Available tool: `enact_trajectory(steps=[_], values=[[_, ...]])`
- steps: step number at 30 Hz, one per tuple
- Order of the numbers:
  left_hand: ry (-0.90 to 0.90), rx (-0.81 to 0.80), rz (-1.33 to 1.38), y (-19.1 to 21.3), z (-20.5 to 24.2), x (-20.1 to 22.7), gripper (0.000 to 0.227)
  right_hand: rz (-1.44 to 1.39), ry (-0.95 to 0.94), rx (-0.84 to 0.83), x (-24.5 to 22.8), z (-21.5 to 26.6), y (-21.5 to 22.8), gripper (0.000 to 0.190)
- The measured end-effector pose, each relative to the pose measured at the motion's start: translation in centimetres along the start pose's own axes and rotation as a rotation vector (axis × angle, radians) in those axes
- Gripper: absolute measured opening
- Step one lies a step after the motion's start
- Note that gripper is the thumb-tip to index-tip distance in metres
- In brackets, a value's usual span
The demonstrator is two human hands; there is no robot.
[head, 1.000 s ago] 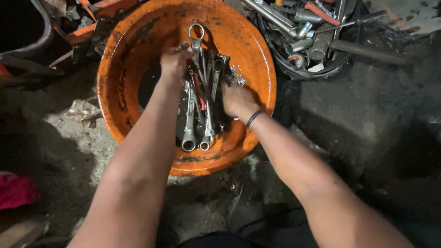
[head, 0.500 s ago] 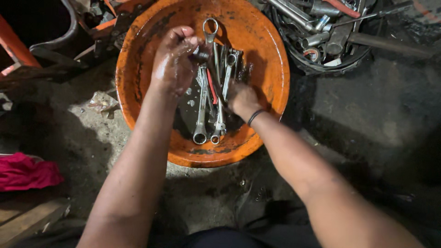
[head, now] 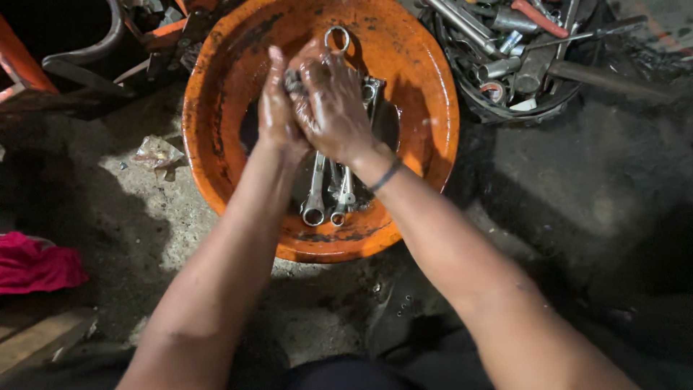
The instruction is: The person sits on the floor and washes a collection of metal tools, including wrenches and pliers, in an orange basin filled with water. They scrub the tools by hand, rinsing them in the basin and occasionally placing them into a nearby bucket.
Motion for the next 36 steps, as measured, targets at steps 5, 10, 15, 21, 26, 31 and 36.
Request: enact_trajectory(steps=[5,10,15,21,26,31,36], values=[[0.047,0.183,-0.03,-0.2,1.5,-2.7,0.068,-0.271,-0.286,-0.052,3.3,0.8,-3.0,0.02],[-0.094,-0.015,-0.108,-1.8,1.3,-4.0,0.062,-0.415,-0.769,0.023,6.2,1.5,-3.6,0.025],[-0.138,-0.084,-0.129,-1.2,1.6,-4.2,0.053,-0.736,-0.994,0.2,7.1,3.7,-5.3,0.035],[-0.115,0.048,-0.145,1.9,0.1,-2.7,0.036,-0.584,-0.868,0.19,4.7,8.5,-6.3,0.028],[-0.111,0.006,-0.198,3.5,0.4,0.1,0.026,-1.184,-1.571,0.026,2.3,16.9,-8.8,0.027],[-0.085,0.086,-0.367,3.1,0.6,0.6,0.024,-1.067,-1.253,-0.063,4.3,14.0,-7.5,0.029],[-0.16,0.162,-0.716,0.6,0.6,1.3,0.023,-0.678,-0.824,0.11,5.0,5.2,-5.5,0.026]])
Point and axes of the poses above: each hand's wrist, its own z-axis away from the middle knuckle, its own y-axis out of the back of the hand, x = y × z, the point moved 4 cm from there along -z, towards the middle knuckle
